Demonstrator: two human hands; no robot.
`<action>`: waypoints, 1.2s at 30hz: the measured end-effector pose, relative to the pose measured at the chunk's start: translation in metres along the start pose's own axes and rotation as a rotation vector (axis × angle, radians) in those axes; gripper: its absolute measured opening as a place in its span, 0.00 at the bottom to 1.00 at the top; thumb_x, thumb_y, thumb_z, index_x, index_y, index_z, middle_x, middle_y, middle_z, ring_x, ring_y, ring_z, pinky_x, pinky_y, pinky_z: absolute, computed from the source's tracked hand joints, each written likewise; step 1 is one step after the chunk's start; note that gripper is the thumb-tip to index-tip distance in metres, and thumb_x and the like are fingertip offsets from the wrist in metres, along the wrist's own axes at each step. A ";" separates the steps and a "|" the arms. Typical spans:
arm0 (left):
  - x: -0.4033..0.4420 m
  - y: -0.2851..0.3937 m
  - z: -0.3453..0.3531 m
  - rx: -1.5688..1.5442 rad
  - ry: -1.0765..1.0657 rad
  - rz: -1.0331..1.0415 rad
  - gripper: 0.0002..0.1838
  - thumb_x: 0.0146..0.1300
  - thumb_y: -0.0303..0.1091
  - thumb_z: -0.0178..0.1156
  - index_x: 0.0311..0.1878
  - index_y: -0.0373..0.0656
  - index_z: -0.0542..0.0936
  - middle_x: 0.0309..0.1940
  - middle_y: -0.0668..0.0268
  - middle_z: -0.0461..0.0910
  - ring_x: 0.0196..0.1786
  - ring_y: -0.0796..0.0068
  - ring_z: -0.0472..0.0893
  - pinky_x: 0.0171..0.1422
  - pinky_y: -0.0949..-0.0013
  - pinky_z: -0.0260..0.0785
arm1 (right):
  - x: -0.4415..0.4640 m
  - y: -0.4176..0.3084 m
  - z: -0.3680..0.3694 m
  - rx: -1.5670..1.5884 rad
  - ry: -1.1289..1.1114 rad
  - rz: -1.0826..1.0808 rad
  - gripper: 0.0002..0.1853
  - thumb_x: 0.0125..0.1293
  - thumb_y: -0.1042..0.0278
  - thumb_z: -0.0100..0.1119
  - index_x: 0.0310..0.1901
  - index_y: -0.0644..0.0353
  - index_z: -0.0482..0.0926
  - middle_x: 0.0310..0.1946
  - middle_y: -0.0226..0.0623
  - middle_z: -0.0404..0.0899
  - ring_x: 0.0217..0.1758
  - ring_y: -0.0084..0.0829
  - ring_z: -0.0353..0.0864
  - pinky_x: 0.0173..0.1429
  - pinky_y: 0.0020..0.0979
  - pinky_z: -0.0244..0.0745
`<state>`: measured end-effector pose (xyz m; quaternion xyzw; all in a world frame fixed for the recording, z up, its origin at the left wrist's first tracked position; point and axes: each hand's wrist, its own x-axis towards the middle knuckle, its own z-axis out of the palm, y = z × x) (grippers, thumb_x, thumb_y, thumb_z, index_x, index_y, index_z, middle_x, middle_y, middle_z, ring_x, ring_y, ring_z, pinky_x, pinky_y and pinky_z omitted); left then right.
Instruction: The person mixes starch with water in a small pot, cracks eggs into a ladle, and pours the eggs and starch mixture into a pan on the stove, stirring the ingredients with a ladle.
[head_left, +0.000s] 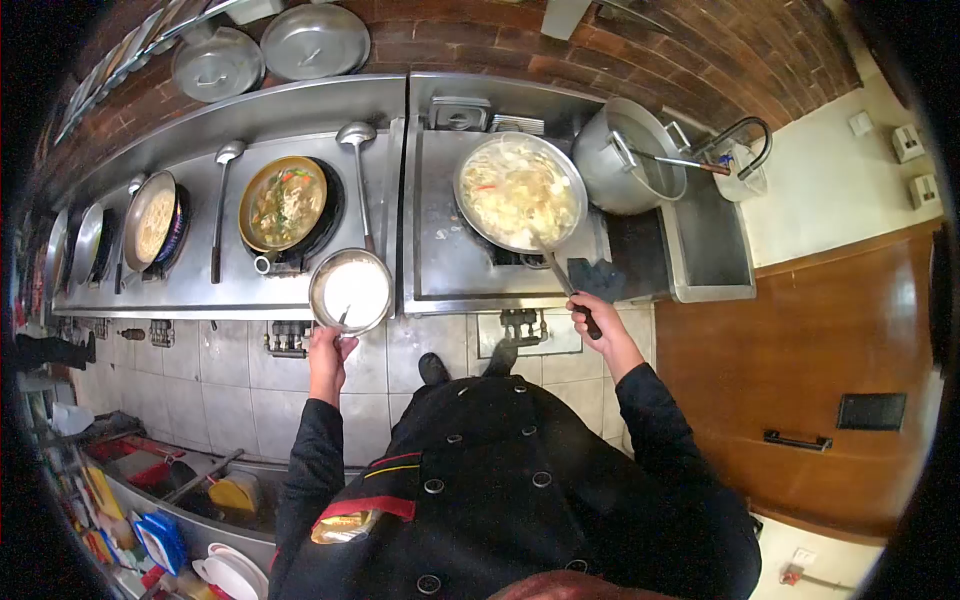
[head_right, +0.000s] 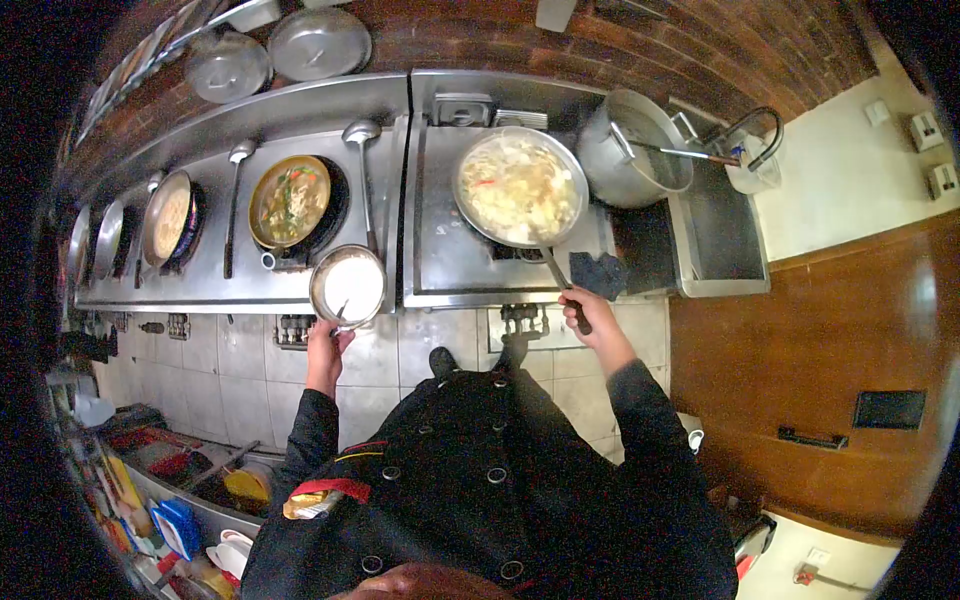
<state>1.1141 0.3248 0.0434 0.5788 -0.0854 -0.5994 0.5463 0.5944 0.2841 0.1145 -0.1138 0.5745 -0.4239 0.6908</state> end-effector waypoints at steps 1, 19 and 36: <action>-0.001 -0.002 0.002 0.001 -0.003 0.001 0.06 0.65 0.27 0.56 0.45 0.42 0.76 0.35 0.67 0.79 0.29 0.74 0.81 0.42 0.68 0.82 | -0.001 -0.001 -0.002 0.066 -0.037 0.042 0.19 0.67 0.76 0.60 0.57 0.61 0.66 0.31 0.37 0.78 0.20 0.20 0.70 0.18 0.21 0.62; -0.011 0.005 0.034 0.113 -0.073 -0.068 0.06 0.65 0.28 0.57 0.43 0.39 0.76 0.33 0.67 0.79 0.30 0.74 0.82 0.39 0.69 0.84 | -0.077 -0.065 0.017 -1.129 0.250 -0.438 0.32 0.61 0.73 0.65 0.68 0.66 0.70 0.40 0.45 0.83 0.28 0.31 0.82 0.33 0.34 0.77; -0.086 -0.022 0.093 0.177 0.032 0.038 0.07 0.66 0.31 0.54 0.46 0.42 0.75 0.40 0.65 0.78 0.36 0.74 0.79 0.43 0.66 0.81 | 0.082 -0.140 -0.019 -1.882 0.199 -0.973 0.29 0.62 0.79 0.51 0.65 0.48 0.72 0.46 0.50 0.76 0.43 0.56 0.82 0.47 0.51 0.79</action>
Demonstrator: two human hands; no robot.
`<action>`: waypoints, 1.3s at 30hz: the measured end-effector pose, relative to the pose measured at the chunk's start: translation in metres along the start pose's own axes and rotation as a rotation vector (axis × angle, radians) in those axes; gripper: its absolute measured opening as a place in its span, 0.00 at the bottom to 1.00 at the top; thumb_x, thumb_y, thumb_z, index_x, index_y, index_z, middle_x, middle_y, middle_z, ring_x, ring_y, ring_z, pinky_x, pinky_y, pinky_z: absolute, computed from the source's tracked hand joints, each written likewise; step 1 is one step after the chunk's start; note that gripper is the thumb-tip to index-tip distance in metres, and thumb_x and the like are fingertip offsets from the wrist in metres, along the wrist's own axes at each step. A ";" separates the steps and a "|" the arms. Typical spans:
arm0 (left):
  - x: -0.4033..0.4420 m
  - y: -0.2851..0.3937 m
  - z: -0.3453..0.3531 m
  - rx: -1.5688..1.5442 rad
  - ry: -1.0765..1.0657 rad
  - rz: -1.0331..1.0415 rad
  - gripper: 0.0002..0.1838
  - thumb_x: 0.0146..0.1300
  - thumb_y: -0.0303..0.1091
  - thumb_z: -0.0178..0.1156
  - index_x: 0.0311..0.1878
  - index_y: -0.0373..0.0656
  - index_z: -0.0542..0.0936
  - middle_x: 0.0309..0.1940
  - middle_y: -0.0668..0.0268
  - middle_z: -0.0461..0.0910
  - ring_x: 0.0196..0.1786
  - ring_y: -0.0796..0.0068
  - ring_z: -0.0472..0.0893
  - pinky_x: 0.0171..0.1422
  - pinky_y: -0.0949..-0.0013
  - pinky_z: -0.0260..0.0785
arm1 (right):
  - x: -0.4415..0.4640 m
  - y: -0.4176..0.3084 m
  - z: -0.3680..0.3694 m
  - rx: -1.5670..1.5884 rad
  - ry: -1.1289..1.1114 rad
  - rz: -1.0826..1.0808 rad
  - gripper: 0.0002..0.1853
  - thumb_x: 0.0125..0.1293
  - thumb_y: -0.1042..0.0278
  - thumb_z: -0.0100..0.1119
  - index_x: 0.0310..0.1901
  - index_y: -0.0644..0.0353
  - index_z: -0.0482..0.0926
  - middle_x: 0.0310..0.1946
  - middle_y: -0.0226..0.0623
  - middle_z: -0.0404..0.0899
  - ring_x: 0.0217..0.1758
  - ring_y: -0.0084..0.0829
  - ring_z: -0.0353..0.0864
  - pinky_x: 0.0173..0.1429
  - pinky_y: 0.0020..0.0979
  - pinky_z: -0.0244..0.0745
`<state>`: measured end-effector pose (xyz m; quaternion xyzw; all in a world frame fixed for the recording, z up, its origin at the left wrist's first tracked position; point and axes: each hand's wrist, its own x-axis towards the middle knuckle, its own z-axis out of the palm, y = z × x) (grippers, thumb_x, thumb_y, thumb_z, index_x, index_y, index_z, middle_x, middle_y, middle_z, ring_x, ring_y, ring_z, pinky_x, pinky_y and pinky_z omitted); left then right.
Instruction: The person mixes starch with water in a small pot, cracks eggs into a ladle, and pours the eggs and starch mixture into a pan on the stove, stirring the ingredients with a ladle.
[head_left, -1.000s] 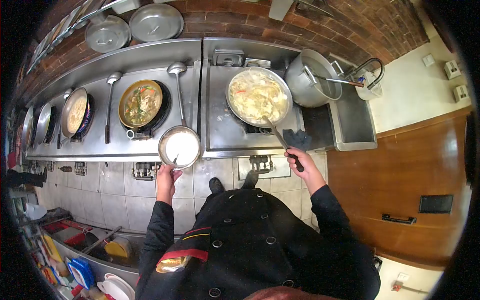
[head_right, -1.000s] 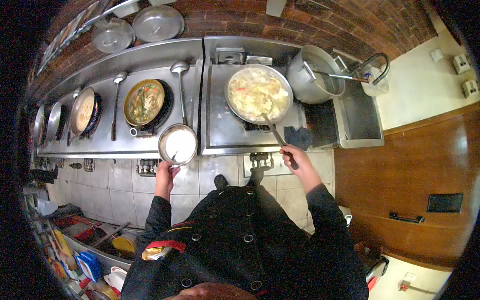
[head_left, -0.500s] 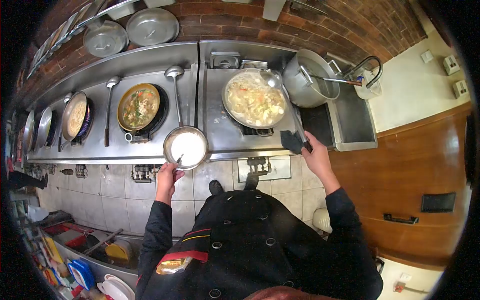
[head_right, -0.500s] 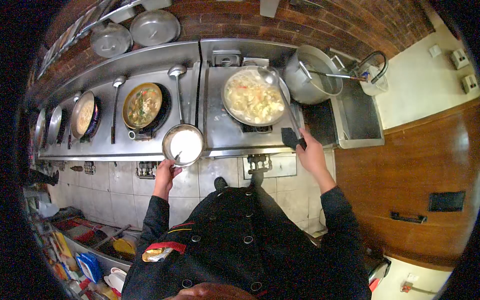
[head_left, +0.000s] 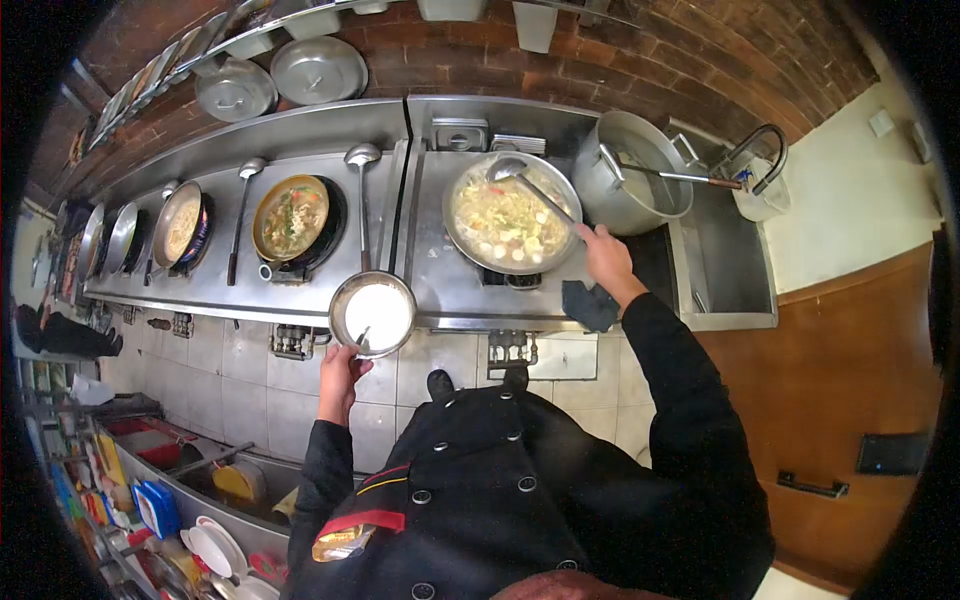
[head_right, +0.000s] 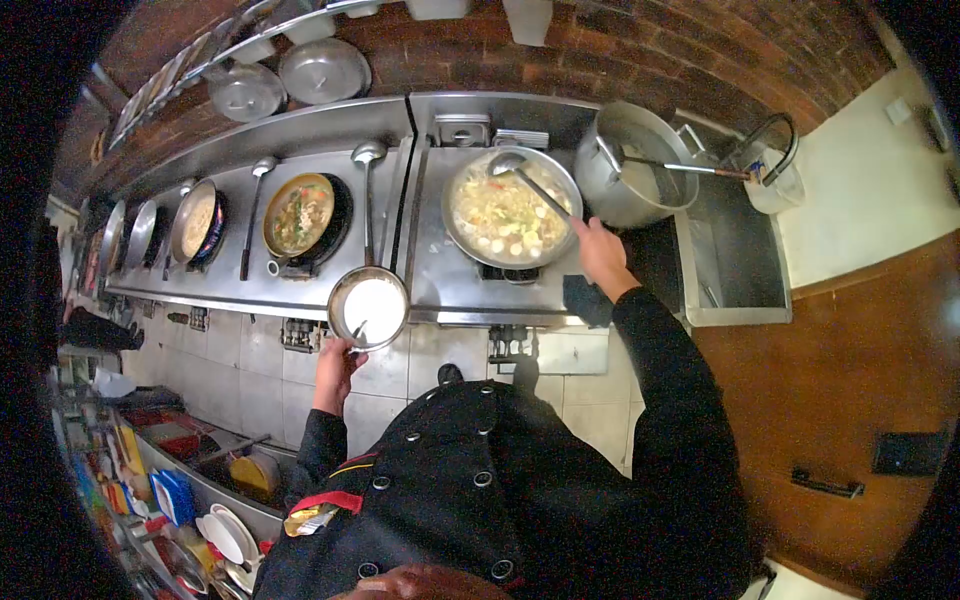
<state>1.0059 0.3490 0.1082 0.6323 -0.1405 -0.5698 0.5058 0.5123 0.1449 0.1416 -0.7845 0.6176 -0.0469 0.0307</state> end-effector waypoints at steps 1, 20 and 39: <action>-0.006 -0.003 0.006 -0.016 0.017 0.018 0.08 0.66 0.31 0.54 0.46 0.41 0.75 0.40 0.66 0.78 0.36 0.74 0.79 0.43 0.66 0.80 | 0.003 0.009 0.008 -0.003 -0.028 -0.017 0.28 0.62 0.78 0.50 0.65 0.48 0.72 0.47 0.50 0.77 0.43 0.56 0.82 0.47 0.51 0.79; -0.074 -0.074 0.090 -0.181 0.224 0.038 0.09 0.65 0.30 0.55 0.46 0.38 0.76 0.39 0.64 0.78 0.36 0.68 0.81 0.46 0.64 0.81 | -0.092 0.096 -0.032 0.265 -0.143 -0.186 0.33 0.62 0.76 0.55 0.70 0.46 0.67 0.45 0.46 0.73 0.41 0.54 0.81 0.44 0.52 0.77; 0.002 -0.008 0.180 0.123 0.032 0.152 0.13 0.67 0.33 0.55 0.46 0.29 0.74 0.41 0.54 0.81 0.38 0.59 0.87 0.43 0.66 0.84 | -0.138 0.122 -0.005 1.460 -0.297 0.276 0.31 0.67 0.83 0.56 0.72 0.62 0.65 0.24 0.30 0.73 0.17 0.18 0.68 0.18 0.24 0.62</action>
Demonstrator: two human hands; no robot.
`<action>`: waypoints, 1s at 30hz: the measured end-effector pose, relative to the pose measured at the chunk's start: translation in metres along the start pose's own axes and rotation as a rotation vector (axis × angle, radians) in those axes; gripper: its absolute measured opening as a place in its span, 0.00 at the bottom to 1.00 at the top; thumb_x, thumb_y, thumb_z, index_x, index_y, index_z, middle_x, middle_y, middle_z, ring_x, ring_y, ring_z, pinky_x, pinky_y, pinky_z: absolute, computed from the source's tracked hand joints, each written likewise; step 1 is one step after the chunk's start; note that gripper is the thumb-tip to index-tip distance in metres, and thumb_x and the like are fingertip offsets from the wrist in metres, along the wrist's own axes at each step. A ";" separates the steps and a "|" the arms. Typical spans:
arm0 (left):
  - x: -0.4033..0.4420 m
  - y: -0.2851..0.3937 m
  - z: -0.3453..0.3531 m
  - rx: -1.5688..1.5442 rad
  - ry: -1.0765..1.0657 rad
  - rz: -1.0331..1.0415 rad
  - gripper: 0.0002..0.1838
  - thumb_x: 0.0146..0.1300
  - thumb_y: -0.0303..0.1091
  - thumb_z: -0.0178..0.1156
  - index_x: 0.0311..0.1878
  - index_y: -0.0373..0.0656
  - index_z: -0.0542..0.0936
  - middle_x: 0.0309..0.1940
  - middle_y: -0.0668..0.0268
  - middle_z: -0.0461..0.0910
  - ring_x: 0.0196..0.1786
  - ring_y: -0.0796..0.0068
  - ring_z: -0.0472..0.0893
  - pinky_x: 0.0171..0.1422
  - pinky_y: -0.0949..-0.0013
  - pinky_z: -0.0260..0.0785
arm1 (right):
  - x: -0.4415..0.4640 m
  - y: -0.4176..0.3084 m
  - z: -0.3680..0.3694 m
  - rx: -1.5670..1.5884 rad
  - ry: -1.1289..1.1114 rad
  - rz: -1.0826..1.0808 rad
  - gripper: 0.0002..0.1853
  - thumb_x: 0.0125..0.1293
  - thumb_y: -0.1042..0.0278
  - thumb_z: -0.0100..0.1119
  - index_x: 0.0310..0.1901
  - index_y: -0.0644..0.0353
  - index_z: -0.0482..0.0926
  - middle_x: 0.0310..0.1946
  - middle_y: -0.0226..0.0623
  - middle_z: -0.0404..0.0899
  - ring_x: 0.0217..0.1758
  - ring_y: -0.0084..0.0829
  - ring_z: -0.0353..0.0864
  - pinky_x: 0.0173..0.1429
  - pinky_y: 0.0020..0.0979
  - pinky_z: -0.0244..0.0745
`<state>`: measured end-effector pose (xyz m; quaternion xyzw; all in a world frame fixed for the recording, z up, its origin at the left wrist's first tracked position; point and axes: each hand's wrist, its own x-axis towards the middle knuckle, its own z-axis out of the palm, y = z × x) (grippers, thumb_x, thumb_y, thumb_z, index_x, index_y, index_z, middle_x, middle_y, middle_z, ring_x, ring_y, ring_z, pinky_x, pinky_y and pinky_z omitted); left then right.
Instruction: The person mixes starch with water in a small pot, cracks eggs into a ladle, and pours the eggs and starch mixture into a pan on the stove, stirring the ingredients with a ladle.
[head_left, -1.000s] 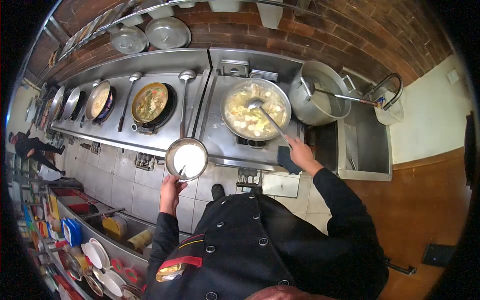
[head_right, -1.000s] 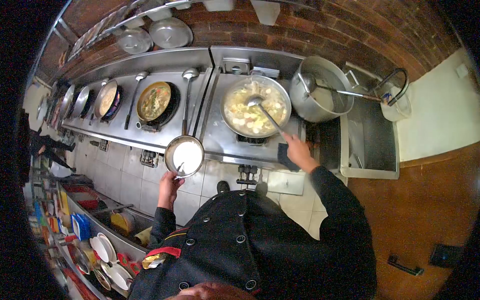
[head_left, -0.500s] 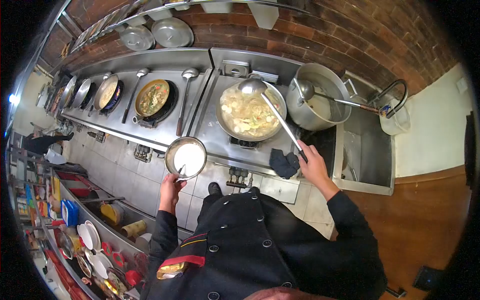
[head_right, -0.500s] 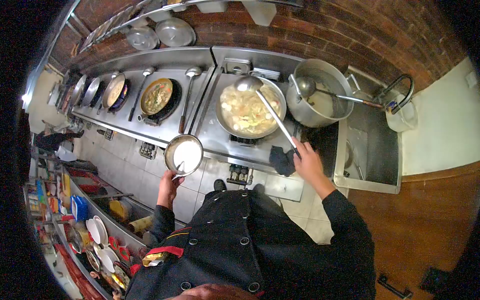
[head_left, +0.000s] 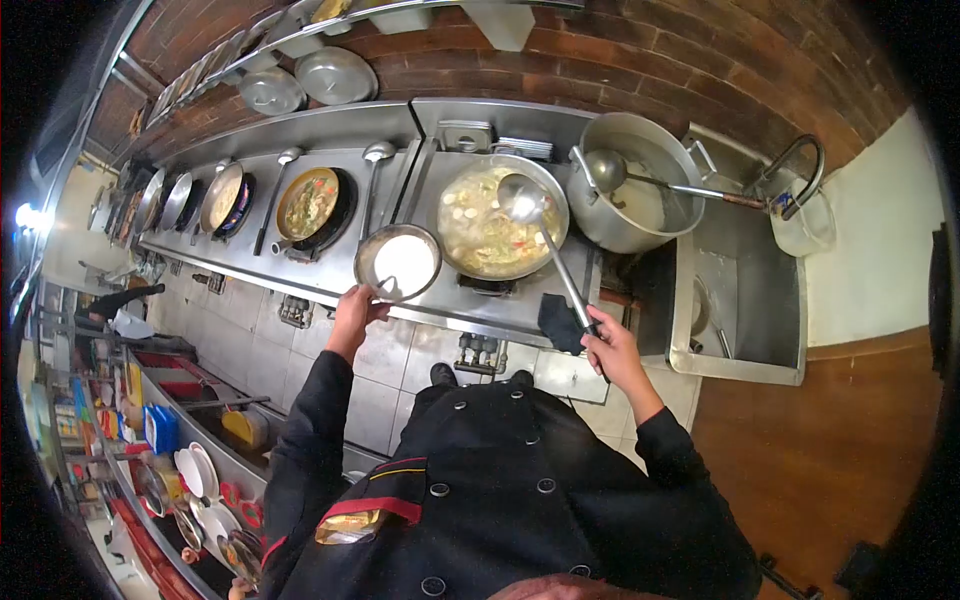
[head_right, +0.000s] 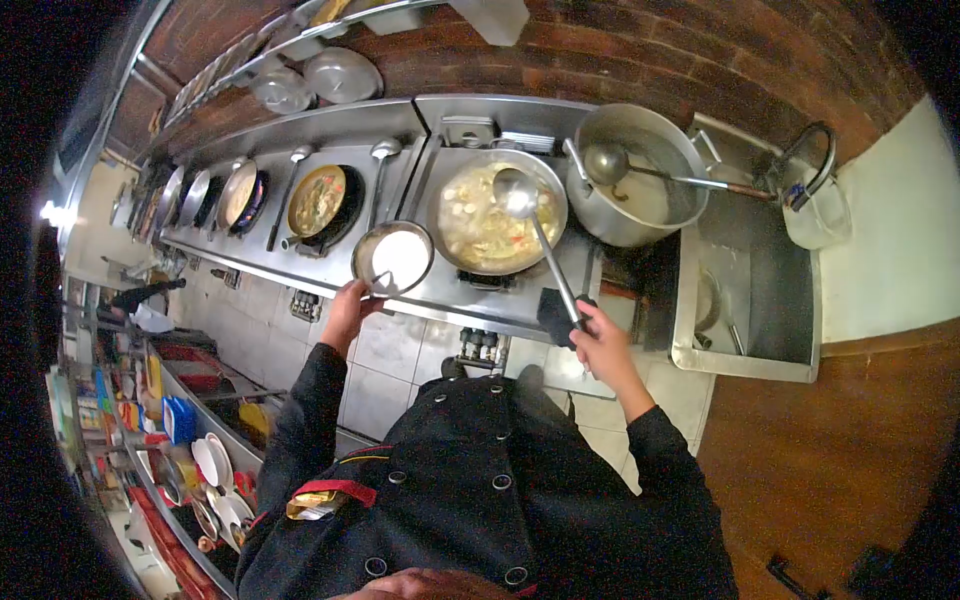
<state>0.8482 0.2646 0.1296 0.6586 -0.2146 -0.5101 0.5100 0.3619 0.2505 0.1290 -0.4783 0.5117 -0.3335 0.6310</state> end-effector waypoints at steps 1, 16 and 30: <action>0.009 0.003 0.009 -0.009 -0.018 0.007 0.13 0.67 0.32 0.55 0.46 0.30 0.75 0.42 0.54 0.81 0.39 0.58 0.87 0.43 0.66 0.84 | -0.003 -0.003 -0.003 0.006 -0.031 -0.002 0.31 0.67 0.82 0.56 0.72 0.62 0.64 0.25 0.31 0.74 0.18 0.18 0.68 0.18 0.25 0.63; 0.104 0.038 0.123 0.226 -0.184 -0.009 0.18 0.66 0.33 0.56 0.50 0.25 0.75 0.44 0.53 0.81 0.43 0.57 0.87 0.45 0.62 0.86 | 0.014 -0.025 0.004 0.409 -0.188 0.219 0.31 0.69 0.72 0.58 0.72 0.64 0.62 0.35 0.36 0.78 0.21 0.22 0.73 0.20 0.25 0.66; 0.170 0.029 0.124 1.287 -0.435 0.695 0.16 0.47 0.24 0.74 0.41 0.41 0.82 0.33 0.56 0.82 0.33 0.60 0.85 0.38 0.61 0.81 | 0.035 -0.025 -0.013 0.489 -0.162 0.328 0.34 0.67 0.73 0.60 0.73 0.64 0.60 0.36 0.39 0.80 0.24 0.24 0.75 0.20 0.27 0.66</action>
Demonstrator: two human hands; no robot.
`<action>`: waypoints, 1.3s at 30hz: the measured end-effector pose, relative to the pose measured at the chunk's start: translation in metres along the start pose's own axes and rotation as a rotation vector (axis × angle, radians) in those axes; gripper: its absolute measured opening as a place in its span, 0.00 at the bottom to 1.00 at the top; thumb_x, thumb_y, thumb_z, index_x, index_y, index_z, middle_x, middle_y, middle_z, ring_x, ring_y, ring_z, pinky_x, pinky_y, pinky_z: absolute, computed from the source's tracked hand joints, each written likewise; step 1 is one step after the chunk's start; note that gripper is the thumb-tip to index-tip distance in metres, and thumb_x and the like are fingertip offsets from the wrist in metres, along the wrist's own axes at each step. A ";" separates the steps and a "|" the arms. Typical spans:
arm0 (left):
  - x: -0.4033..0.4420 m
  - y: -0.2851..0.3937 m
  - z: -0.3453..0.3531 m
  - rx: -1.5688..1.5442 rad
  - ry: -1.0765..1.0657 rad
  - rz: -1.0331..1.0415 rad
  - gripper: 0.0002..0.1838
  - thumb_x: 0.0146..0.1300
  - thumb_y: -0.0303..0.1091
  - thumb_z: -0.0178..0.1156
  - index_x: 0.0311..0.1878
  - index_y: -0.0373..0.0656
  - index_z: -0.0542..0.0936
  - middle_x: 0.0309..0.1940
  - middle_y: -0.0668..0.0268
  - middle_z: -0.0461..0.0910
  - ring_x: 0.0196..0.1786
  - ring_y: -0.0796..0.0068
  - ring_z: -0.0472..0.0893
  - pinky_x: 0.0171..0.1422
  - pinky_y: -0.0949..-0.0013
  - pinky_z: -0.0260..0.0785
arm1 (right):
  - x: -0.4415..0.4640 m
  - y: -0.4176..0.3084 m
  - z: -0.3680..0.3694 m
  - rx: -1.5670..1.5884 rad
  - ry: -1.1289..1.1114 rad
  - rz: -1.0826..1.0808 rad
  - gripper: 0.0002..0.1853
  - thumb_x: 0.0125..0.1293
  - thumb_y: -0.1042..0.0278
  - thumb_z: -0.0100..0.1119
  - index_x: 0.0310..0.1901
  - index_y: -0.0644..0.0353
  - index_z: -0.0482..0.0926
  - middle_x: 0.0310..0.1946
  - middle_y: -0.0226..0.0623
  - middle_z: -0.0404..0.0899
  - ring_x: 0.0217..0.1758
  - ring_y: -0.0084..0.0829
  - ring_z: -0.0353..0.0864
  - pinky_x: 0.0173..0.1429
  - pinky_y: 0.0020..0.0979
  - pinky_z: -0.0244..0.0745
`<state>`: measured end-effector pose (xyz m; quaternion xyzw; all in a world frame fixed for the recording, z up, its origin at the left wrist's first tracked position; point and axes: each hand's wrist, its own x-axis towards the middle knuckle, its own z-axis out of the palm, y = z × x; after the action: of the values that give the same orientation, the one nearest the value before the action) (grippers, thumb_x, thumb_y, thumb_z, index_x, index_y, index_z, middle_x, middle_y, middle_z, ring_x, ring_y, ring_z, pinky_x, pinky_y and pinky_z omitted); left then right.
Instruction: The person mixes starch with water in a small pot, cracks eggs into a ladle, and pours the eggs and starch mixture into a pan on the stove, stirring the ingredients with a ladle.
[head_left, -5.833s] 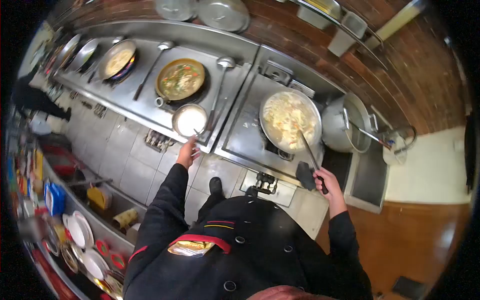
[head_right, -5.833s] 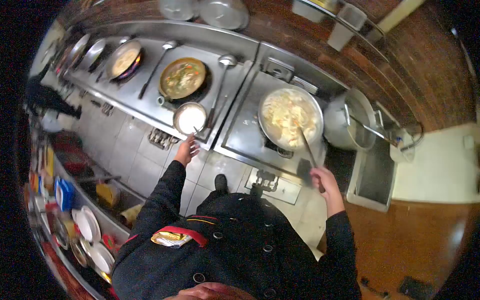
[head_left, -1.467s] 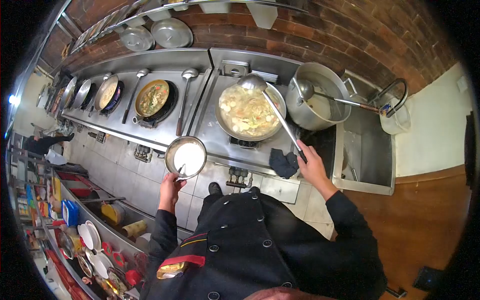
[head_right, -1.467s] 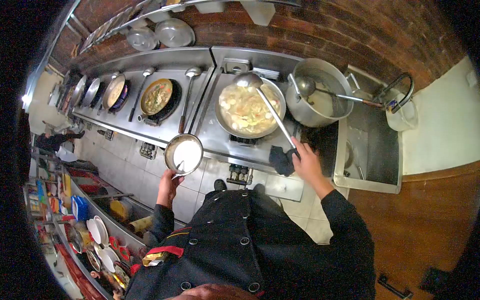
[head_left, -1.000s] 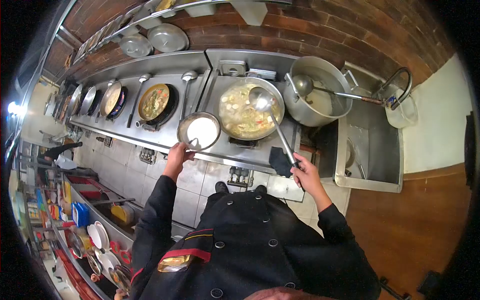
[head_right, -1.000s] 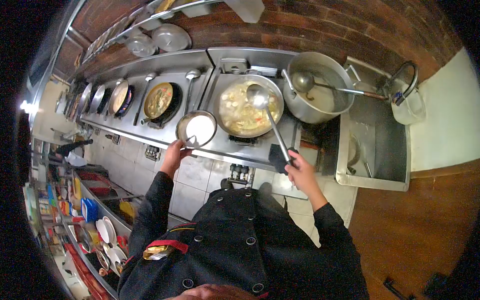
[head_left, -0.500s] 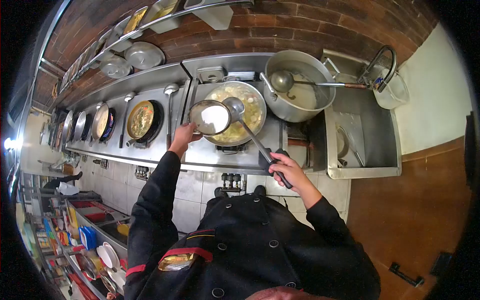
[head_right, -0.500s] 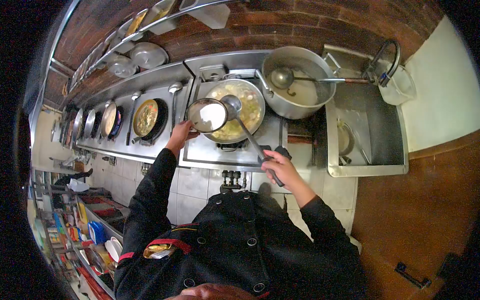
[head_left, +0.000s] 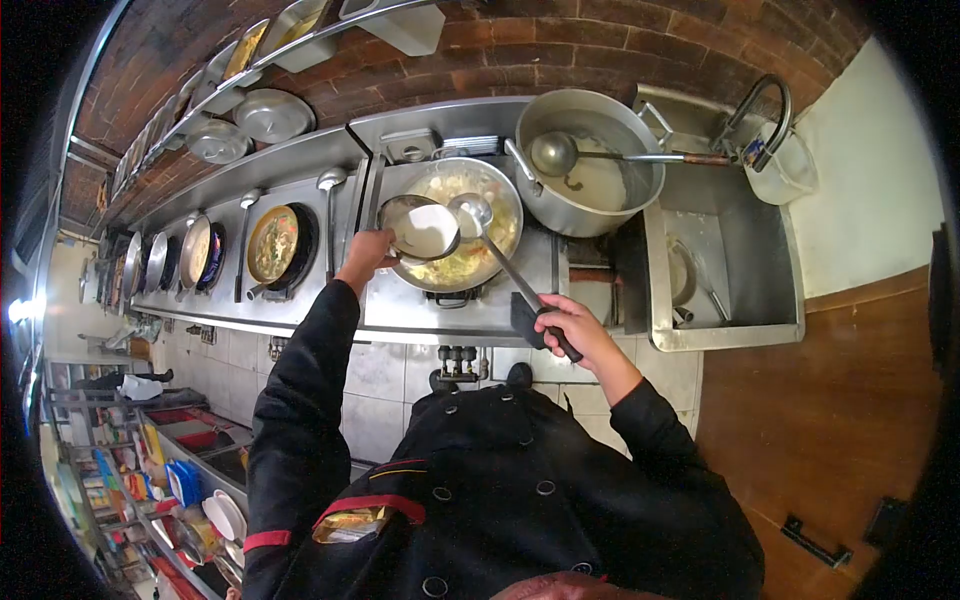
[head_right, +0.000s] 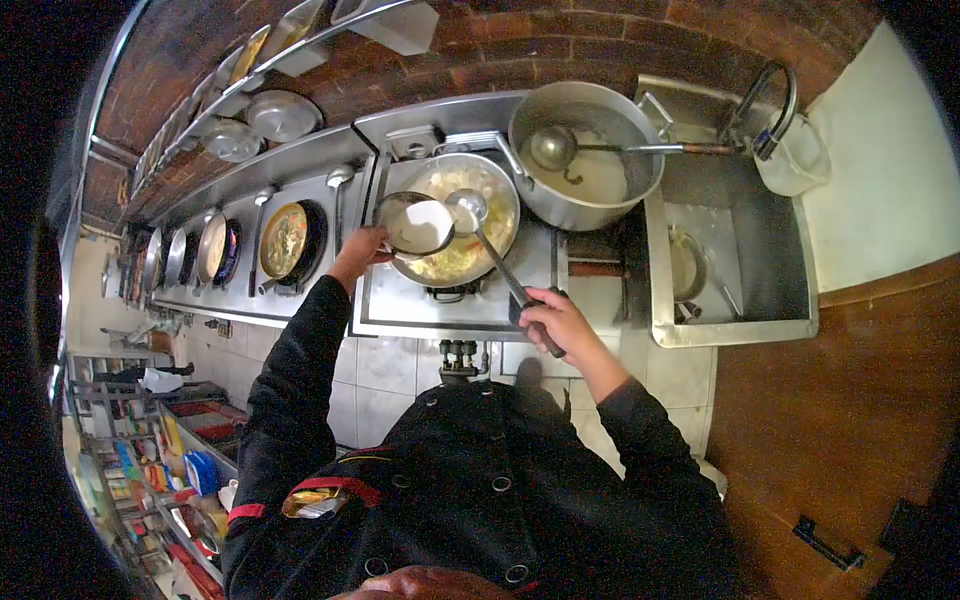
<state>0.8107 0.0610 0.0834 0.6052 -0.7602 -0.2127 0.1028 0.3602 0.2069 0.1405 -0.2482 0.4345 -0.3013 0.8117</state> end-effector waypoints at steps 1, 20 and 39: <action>0.000 -0.002 0.000 0.001 -0.002 -0.002 0.16 0.47 0.24 0.74 0.41 0.41 0.82 0.33 0.56 0.82 0.33 0.60 0.85 0.38 0.61 0.81 | 0.000 0.000 0.001 0.002 -0.001 0.002 0.34 0.67 0.73 0.60 0.73 0.64 0.60 0.36 0.39 0.80 0.24 0.24 0.75 0.20 0.27 0.66; -0.044 0.075 -0.049 -1.302 0.194 -0.586 0.17 0.71 0.32 0.50 0.53 0.27 0.75 0.51 0.52 0.79 0.49 0.56 0.84 0.56 0.61 0.83 | 0.017 -0.002 0.014 -0.054 0.029 -0.019 0.33 0.67 0.75 0.58 0.72 0.66 0.59 0.35 0.41 0.78 0.21 0.26 0.73 0.19 0.28 0.66; -0.172 0.070 -0.080 -1.321 0.433 -0.617 0.15 0.68 0.32 0.52 0.50 0.29 0.75 0.48 0.52 0.81 0.45 0.56 0.87 0.50 0.65 0.83 | 0.093 -0.025 0.047 -0.610 0.158 -0.289 0.33 0.60 0.75 0.61 0.68 0.65 0.66 0.34 0.43 0.81 0.19 0.26 0.77 0.20 0.31 0.71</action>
<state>0.8242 0.2231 0.2030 0.6312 -0.2338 -0.5194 0.5264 0.4345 0.1302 0.1287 -0.5142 0.5261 -0.2879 0.6131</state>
